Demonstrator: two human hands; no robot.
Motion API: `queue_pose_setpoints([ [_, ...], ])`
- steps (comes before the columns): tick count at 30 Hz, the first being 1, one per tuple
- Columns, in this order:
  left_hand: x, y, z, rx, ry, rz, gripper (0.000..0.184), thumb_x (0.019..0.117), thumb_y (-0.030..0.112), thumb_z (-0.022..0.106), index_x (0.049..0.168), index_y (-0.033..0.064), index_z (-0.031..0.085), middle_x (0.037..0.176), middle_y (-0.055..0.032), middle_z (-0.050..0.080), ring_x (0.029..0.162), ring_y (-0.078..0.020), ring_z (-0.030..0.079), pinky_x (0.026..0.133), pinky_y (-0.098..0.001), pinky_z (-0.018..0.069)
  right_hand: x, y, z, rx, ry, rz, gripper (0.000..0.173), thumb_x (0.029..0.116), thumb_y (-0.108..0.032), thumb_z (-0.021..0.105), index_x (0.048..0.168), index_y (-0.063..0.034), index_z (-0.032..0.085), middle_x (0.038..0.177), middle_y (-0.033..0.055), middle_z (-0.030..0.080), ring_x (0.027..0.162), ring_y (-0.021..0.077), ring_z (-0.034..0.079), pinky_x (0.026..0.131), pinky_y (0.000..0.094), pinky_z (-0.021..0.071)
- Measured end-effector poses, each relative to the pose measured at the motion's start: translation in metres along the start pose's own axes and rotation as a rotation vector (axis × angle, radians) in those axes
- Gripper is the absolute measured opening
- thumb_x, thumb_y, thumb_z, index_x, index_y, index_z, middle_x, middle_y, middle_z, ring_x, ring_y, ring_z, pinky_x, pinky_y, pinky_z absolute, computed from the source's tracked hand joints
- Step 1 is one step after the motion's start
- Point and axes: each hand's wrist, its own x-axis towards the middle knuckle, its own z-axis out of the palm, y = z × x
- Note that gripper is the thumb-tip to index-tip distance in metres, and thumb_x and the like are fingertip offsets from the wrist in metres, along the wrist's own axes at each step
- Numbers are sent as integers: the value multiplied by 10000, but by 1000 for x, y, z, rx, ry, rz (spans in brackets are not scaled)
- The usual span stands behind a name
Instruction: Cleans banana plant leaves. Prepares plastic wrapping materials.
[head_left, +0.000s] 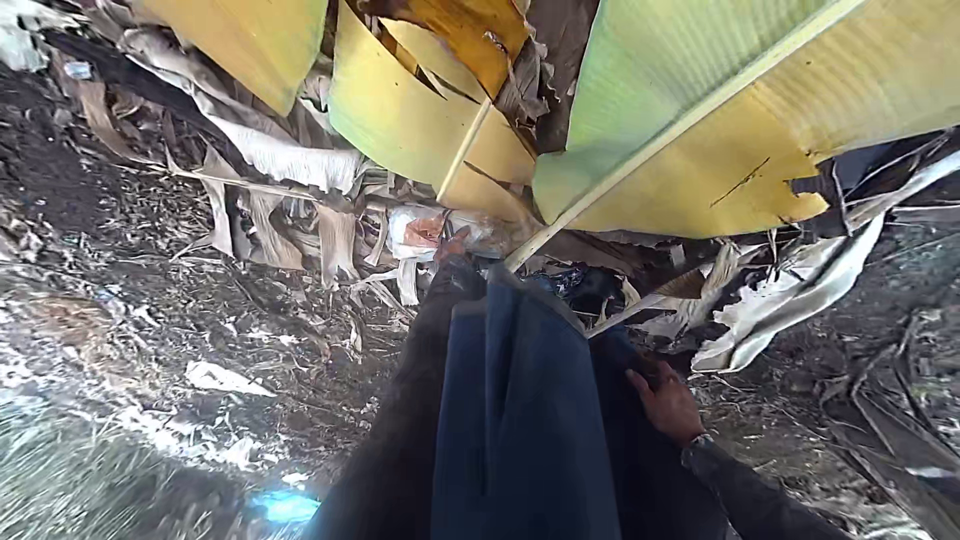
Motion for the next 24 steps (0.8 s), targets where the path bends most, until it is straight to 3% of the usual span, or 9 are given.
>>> queue_pose_setpoints([
  [1, 11, -22, -20, -95, -19, -210, 498, 959, 188, 688, 1280, -154, 520, 1077, -314, 641, 856, -291, 675, 680, -367, 586, -2, 0, 0, -6, -5, 0, 720, 982, -596, 537, 1417, -22, 539, 1354, 244, 607, 1283, 400, 575, 1094, 601, 437],
  [3, 24, -14, -56, -105, 14, -569, 275, 952, 162, 665, 1157, -5, 593, 913, -109, 613, 708, -165, 566, 645, -341, 525, -2, -6, -1, 4, -2, -9, 657, 1000, -541, 553, 1389, -11, 556, 1321, 255, 621, 1257, 417, 587, 1076, 620, 438],
  [7, -8, 52, -113, -116, -45, -572, 171, 1024, 62, 477, 1143, 11, 588, 868, -31, 611, 549, -42, 459, 492, -205, 428, -20, -49, -17, 107, -27, -43, 578, 1021, -432, 576, 1405, -1, 555, 1345, 255, 615, 1289, 419, 566, 1100, 619, 413],
  [9, -21, 77, -126, 52, -73, -540, 203, 1004, 95, 537, 1174, 14, 612, 922, -59, 648, 592, -71, 487, 531, -251, 455, -36, -83, -26, 208, -36, -80, 595, 1015, -444, 579, 1416, -7, 546, 1334, 223, 634, 1281, 371, 583, 1115, 582, 424],
  [11, -27, 102, -132, 277, -128, -466, 292, 1013, 224, 616, 1202, 6, 662, 981, -131, 665, 708, -177, 545, 663, -390, 503, -43, -128, -38, 328, -33, -157, 574, 1018, -442, 578, 1415, -27, 546, 1309, 171, 661, 1234, 288, 628, 1093, 506, 475],
  [13, -42, 124, -140, 355, -188, -313, 270, 1005, 192, 613, 1158, -7, 711, 1037, -170, 728, 844, -239, 674, 792, -462, 568, -43, -171, -51, 515, -34, -233, 586, 1009, -445, 597, 1421, -33, 535, 1285, 142, 673, 1174, 224, 662, 1037, 439, 532],
  [18, -123, 193, -187, 449, -327, 101, 194, 997, 152, 593, 1014, 38, 749, 884, -123, 729, 777, -228, 688, 744, -494, 583, -30, -270, -74, 753, -172, -420, 918, 848, -441, 803, 1575, -141, 331, 1472, 125, 547, 1258, 256, 615, 993, 487, 559],
  [22, -203, 280, -215, 567, -509, 313, 204, 958, 84, 603, 1067, 31, 766, 986, -103, 767, 924, -209, 733, 894, -452, 592, -72, -340, -130, 806, -243, -741, 1277, 669, -409, 900, 1647, -188, 110, 1647, 71, 343, 1453, 231, 433, 1124, 459, 462],
  [24, -236, 317, -217, 561, -644, 502, 198, 939, 61, 609, 1044, -6, 764, 1010, -129, 765, 954, -227, 738, 916, -437, 594, -119, -367, -173, 685, -156, -870, 1411, 570, -417, 944, 1651, -215, 59, 1617, 76, 386, 1406, 207, 481, 1097, 454, 490],
])
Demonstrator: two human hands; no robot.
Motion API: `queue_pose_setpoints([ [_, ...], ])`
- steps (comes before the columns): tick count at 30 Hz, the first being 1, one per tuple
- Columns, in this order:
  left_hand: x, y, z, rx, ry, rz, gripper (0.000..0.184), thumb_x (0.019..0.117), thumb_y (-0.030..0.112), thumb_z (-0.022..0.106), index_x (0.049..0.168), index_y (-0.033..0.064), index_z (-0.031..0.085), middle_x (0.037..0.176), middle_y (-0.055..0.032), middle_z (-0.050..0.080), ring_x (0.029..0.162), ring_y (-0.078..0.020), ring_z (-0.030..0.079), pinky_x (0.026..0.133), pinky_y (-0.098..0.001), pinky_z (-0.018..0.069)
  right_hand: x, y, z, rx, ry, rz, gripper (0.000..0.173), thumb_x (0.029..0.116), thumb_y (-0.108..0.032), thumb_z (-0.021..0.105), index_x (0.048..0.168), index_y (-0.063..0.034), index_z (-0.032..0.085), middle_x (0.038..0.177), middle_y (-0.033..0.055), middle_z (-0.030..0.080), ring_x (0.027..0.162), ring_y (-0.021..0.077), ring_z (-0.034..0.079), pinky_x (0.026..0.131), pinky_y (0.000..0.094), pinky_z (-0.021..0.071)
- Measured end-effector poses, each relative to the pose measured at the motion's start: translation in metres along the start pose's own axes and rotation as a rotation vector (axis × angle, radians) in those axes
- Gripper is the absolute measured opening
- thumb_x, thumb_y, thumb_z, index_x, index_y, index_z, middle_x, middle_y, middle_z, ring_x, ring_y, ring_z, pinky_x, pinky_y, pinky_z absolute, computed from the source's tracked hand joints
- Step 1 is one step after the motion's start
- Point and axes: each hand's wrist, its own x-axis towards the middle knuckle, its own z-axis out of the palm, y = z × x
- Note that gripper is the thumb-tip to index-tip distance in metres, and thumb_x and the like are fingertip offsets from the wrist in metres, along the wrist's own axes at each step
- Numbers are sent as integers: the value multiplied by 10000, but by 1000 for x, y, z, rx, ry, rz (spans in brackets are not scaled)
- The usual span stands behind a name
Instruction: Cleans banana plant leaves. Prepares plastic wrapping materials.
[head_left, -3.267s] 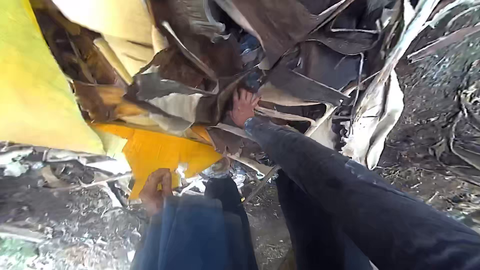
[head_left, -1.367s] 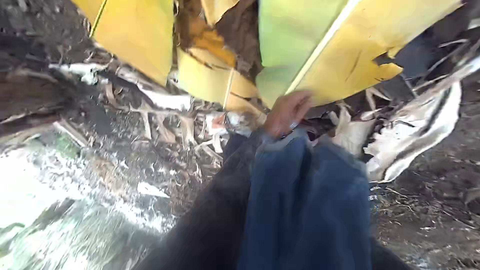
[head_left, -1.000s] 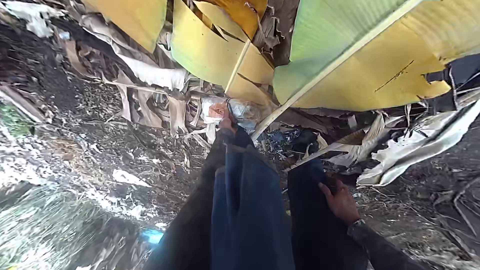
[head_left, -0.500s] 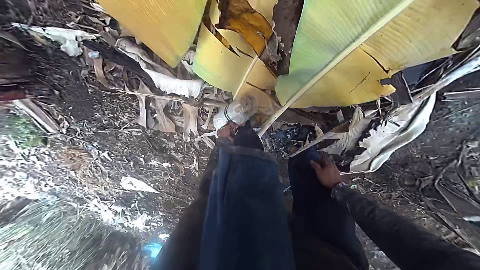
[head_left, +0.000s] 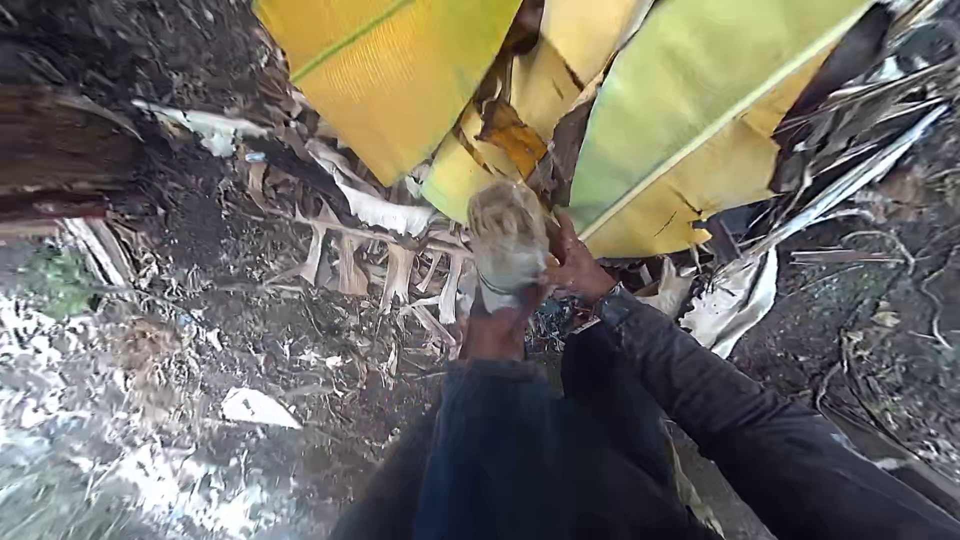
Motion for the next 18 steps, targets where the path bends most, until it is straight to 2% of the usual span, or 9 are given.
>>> queue_pose_setpoints([
  [1, -4, 26, -7, 24, -54, 112, 181, 947, 57, 614, 1020, -25, 758, 1020, -156, 760, 973, -255, 740, 927, -449, 592, -8, -33, -2, -79, 20, -32, 1385, 552, -420, 969, 1641, -218, 137, 1521, 82, 502, 1295, 182, 579, 1029, 443, 544],
  [3, -10, 72, -25, 77, -138, 334, 166, 948, 67, 597, 972, -12, 741, 961, -157, 744, 919, -266, 736, 867, -444, 604, -24, -86, -8, -191, 61, -107, 1068, 643, -482, 936, 1530, -177, 425, 1277, 56, 677, 1096, 126, 679, 935, 396, 592],
  [6, -26, 129, -65, 113, -397, 456, 300, 982, 281, 608, 1118, 30, 702, 1027, -122, 717, 925, -235, 707, 861, -452, 592, -66, -125, -18, -128, 127, -154, 677, 763, -583, 815, 1272, -162, 663, 1013, -1, 749, 864, 82, 716, 776, 348, 624],
  [8, -42, 155, -94, 45, -358, 496, 439, 998, 418, 631, 1210, 44, 720, 1047, -87, 743, 885, -174, 706, 847, -408, 599, -101, -136, -31, 118, 194, -162, 498, 812, -450, 813, 1170, -132, 676, 951, -21, 751, 820, 81, 715, 762, 328, 626],
  [10, -48, 165, -107, -47, -42, 571, 364, 991, 369, 649, 1115, 38, 737, 934, -63, 744, 791, -124, 707, 739, -349, 624, -138, -139, -36, 327, 327, -151, 523, 830, -472, 784, 1221, -167, 619, 972, -60, 741, 855, 60, 710, 789, 307, 619],
  [12, -37, 176, -110, -30, 69, 561, 547, 956, 439, 689, 1297, 17, 621, 1150, -134, 688, 1002, -200, 693, 850, -402, 613, -175, -144, -30, 478, 476, -160, 554, 822, -496, 760, 1252, -203, 570, 956, -88, 730, 839, 39, 703, 756, 284, 614],
  [14, -28, 195, -97, -74, -10, 577, 845, 925, 546, 688, 1530, 32, 400, 1427, -173, 557, 1252, -244, 601, 1005, -447, 554, -210, -153, -25, 573, 524, -220, 524, 830, -486, 765, 1237, -215, 575, 938, -84, 739, 826, 41, 709, 742, 280, 616],
  [15, -29, 206, -87, -105, -57, 600, 909, 921, 574, 686, 1575, 52, 330, 1456, -168, 538, 1271, -235, 598, 1029, -454, 550, -227, -157, -21, 597, 538, -252, 478, 847, -455, 759, 1218, -212, 580, 927, -80, 739, 824, 43, 709, 747, 277, 614],
  [18, -55, 234, -54, -105, -93, 625, 672, 957, 555, 646, 1453, 124, 509, 1140, -84, 725, 972, -160, 728, 860, -444, 627, -279, -161, -1, 596, 625, -297, 251, 916, -318, 649, 1136, -206, 600, 894, -95, 742, 811, 24, 710, 759, 253, 616],
])
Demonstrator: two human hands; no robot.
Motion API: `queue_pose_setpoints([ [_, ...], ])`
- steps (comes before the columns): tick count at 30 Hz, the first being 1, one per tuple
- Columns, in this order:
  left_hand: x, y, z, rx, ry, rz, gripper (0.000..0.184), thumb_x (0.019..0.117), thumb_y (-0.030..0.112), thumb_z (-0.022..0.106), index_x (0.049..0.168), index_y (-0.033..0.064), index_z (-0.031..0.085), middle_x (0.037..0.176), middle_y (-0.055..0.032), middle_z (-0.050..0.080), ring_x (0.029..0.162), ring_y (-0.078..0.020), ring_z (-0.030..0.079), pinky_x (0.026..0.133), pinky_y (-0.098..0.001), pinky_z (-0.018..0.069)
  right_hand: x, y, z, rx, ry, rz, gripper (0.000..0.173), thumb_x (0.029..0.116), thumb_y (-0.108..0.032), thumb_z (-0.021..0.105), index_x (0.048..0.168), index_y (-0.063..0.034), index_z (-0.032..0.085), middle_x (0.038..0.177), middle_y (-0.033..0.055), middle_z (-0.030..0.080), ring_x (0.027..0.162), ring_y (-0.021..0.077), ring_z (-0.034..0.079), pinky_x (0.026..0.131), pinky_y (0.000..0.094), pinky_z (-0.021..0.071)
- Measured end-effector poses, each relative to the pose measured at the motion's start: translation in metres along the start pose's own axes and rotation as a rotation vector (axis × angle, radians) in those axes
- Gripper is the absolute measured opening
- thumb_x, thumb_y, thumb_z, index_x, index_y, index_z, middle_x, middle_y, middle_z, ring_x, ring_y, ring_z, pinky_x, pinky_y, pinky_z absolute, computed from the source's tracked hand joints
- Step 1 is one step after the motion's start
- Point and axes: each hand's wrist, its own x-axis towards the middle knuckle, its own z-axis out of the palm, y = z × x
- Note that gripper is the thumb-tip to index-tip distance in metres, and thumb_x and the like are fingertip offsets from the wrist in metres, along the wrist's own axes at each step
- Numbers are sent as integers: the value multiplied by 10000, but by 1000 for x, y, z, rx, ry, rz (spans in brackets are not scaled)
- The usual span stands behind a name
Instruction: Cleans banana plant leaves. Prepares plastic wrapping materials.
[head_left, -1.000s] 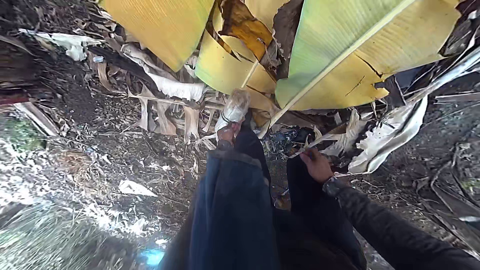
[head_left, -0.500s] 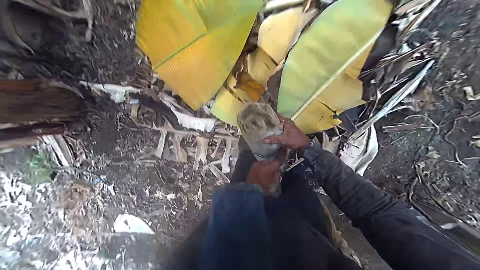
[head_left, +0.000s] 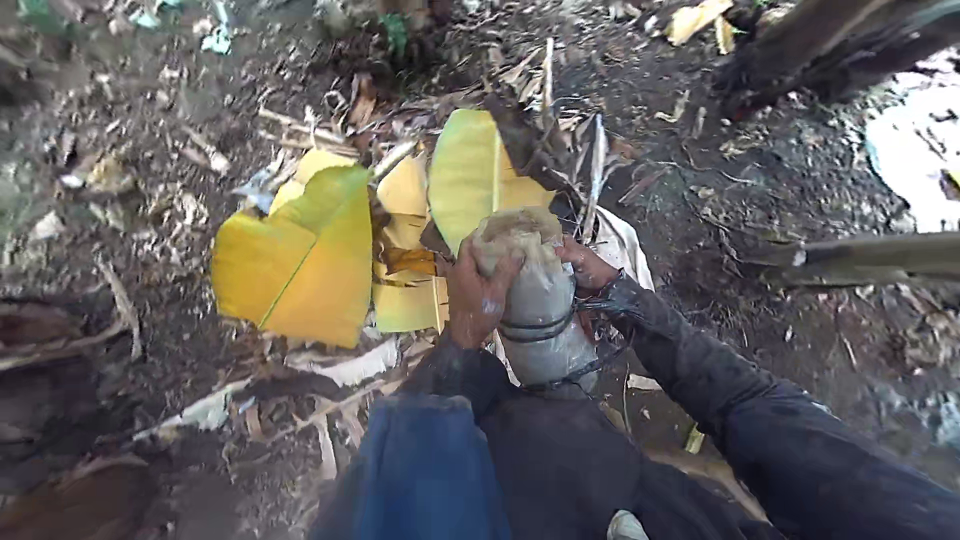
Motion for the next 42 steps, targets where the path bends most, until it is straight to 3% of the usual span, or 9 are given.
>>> queue_pose_setpoints([
  [4, -34, 23, 46, 95, -110, 95, 341, 1053, 415, 525, 1177, 144, 689, 848, -98, 702, 684, -219, 670, 620, -464, 567, -83, 4, -30, 32, 147, -43, 242, 934, -298, 610, 1144, -179, 589, 891, -68, 734, 803, 43, 709, 747, 271, 617],
  [8, -85, 35, 112, -52, -237, 110, 525, 1074, 520, 421, 811, 125, 643, 650, -46, 590, 529, -166, 560, 486, -381, 488, -181, 48, -72, 112, 307, -100, 290, 977, -336, 606, 1200, -156, 563, 909, -49, 737, 818, 59, 719, 751, 281, 625],
  [13, -173, 10, 192, -393, -821, -191, 817, 1019, 691, 39, 1512, 180, 443, 1370, -50, 645, 1163, -210, 664, 961, -458, 560, -328, 113, -132, 275, 616, -196, 326, 1100, -319, 393, 1128, -126, 654, 909, -28, 736, 814, 56, 704, 745, 276, 612],
  [18, -275, -10, 261, -103, -1401, 75, 805, 980, 479, 604, 1646, 265, 205, 1532, -43, 519, 1291, -191, 597, 1027, -475, 552, -462, 151, -174, 560, 1049, -273, 489, 1060, -504, 460, 1290, -111, 638, 1114, 61, 728, 994, 165, 704, 855, 398, 603],
  [24, -327, 20, 322, -432, -1600, -228, 773, 760, 520, 838, 1399, 205, 538, 1137, 19, 730, 979, -89, 708, 867, -341, 611, -603, 180, -144, 377, 912, -510, 793, 1010, -728, 201, 1525, -156, 391, 1317, 33, 646, 1167, 163, 638, 966, 398, 561],
  [27, -363, 31, 341, -470, -1546, -328, 382, 839, 519, 733, 1054, 208, 678, 890, 84, 734, 841, -11, 689, 785, -258, 595, -634, 228, -113, 313, 982, -588, 1008, 734, -806, 687, 1483, -186, 422, 1212, -57, 702, 1057, 53, 674, 900, 301, 587],
  [31, -373, 62, 376, 30, -1658, 356, 335, 1041, 366, 513, 1183, 110, 675, 956, -6, 695, 837, -80, 658, 780, -348, 581, -645, 257, -83, 670, 1169, -792, 573, 663, -624, 864, 1053, -252, 669, 891, -98, 754, 808, -9, 708, 722, 214, 614],
  [40, -387, 179, 397, -57, -1586, 1014, 796, 912, 343, 776, 1560, 87, 390, 1545, -141, 476, 1304, -262, 575, 1002, -451, 556, -710, 264, -92, 500, 1349, -458, 570, 760, -357, 814, 1239, -134, 600, 934, 21, 745, 789, 121, 725, 715, 332, 635],
  [42, -401, 165, 422, -74, -1638, 1160, 482, 924, 208, 765, 1350, 28, 629, 1328, -170, 653, 1124, -259, 689, 934, -443, 602, -712, 260, -82, 499, 1339, -430, 573, 756, -362, 825, 1238, -140, 609, 934, 15, 749, 792, 108, 728, 721, 320, 637],
])
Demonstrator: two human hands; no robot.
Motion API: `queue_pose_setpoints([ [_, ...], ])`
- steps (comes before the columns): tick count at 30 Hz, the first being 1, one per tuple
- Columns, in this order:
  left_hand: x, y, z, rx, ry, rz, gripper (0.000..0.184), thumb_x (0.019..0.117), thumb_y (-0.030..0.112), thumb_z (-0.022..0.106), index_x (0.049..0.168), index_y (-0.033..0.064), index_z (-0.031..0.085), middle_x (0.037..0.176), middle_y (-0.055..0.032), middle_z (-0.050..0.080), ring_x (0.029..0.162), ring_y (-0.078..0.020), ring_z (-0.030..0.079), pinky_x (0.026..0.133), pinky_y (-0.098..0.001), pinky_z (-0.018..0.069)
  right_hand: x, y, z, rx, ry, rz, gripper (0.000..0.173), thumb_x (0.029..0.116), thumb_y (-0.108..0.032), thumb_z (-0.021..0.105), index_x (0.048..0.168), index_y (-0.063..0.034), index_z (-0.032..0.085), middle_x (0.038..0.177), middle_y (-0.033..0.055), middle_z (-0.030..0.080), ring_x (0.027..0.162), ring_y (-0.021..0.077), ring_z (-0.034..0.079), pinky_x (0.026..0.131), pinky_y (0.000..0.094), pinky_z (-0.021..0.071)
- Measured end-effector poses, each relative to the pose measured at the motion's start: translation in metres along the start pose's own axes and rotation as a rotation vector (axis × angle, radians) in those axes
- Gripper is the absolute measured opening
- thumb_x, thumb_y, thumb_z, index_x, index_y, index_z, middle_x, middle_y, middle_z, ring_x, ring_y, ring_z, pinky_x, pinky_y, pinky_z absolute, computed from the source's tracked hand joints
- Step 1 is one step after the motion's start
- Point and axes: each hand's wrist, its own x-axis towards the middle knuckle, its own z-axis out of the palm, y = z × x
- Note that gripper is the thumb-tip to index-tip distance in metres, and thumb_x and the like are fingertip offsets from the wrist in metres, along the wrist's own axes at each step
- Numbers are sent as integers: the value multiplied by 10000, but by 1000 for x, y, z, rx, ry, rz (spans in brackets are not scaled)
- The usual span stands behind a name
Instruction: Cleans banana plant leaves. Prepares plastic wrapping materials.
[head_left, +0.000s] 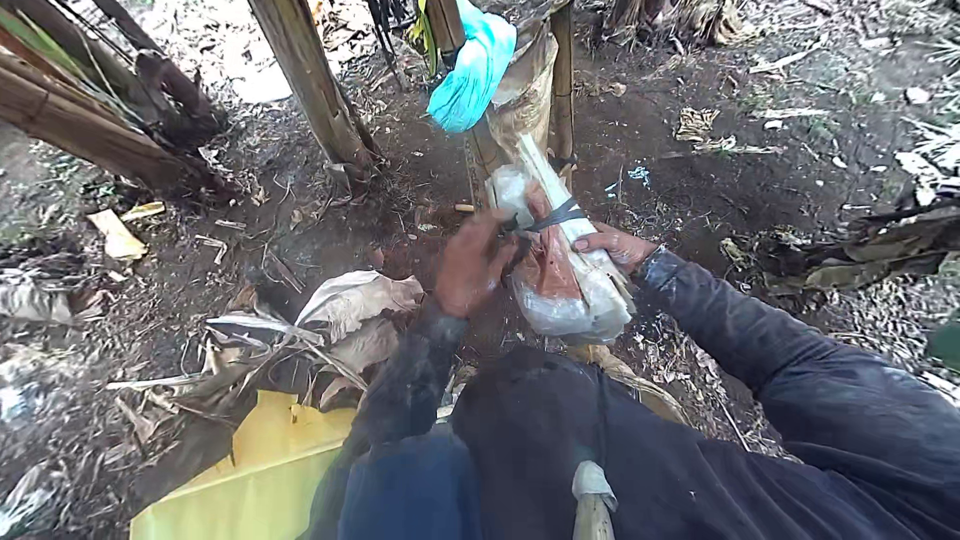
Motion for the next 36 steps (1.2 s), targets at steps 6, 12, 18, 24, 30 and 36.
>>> queue_pose_setpoints([
  [6, -4, -96, -50, -157, 82, -216, 199, 1006, 177, 622, 1098, 30, 720, 939, -89, 735, 795, -169, 713, 766, -411, 621, -40, 17, -4, 70, -79, -12, 421, 741, -425, 850, 1072, -215, 698, 870, -47, 759, 746, 37, 719, 679, 253, 627],
  [12, -19, -40, -7, -424, -184, 10, 352, 888, 107, 773, 1218, 19, 691, 1167, -114, 692, 861, -165, 684, 735, -345, 611, -32, 24, 13, 100, -132, 0, 397, 747, -424, 850, 1048, -209, 708, 859, -43, 759, 733, 37, 718, 665, 247, 623],
  [18, -55, -32, 19, -967, -6, -300, 184, 1074, 276, 537, 1042, 134, 651, 784, -68, 664, 483, -109, 536, 442, -236, 485, -28, 30, 21, 127, -190, 4, 359, 792, -423, 839, 1056, -210, 721, 888, -41, 767, 766, 41, 727, 694, 250, 628],
  [24, -23, -25, -9, -1262, 323, -427, 177, 1055, 135, 526, 946, 85, 655, 908, -55, 688, 520, -48, 478, 451, -191, 409, -14, 8, 51, -34, -216, 42, 608, 771, -412, 866, 1273, -194, 600, 977, -37, 755, 826, 61, 727, 744, 273, 631],
  [30, 4, -44, -53, -642, 182, -333, 111, 985, 87, 637, 1054, 24, 696, 945, -80, 736, 644, -136, 656, 557, -307, 579, -17, -13, 69, -123, -118, 132, 730, 720, -347, 886, 1345, -173, 550, 997, 0, 749, 818, 88, 728, 729, 285, 631],
  [36, 4, 3, -62, -44, 29, 242, 159, 941, 94, 696, 1065, 5, 740, 1144, -138, 719, 1119, -259, 671, 994, -455, 554, -5, -38, 52, -227, -14, 311, 1000, 643, -364, 909, 1479, -148, 404, 1059, 92, 733, 862, 190, 740, 757, 377, 641],
])
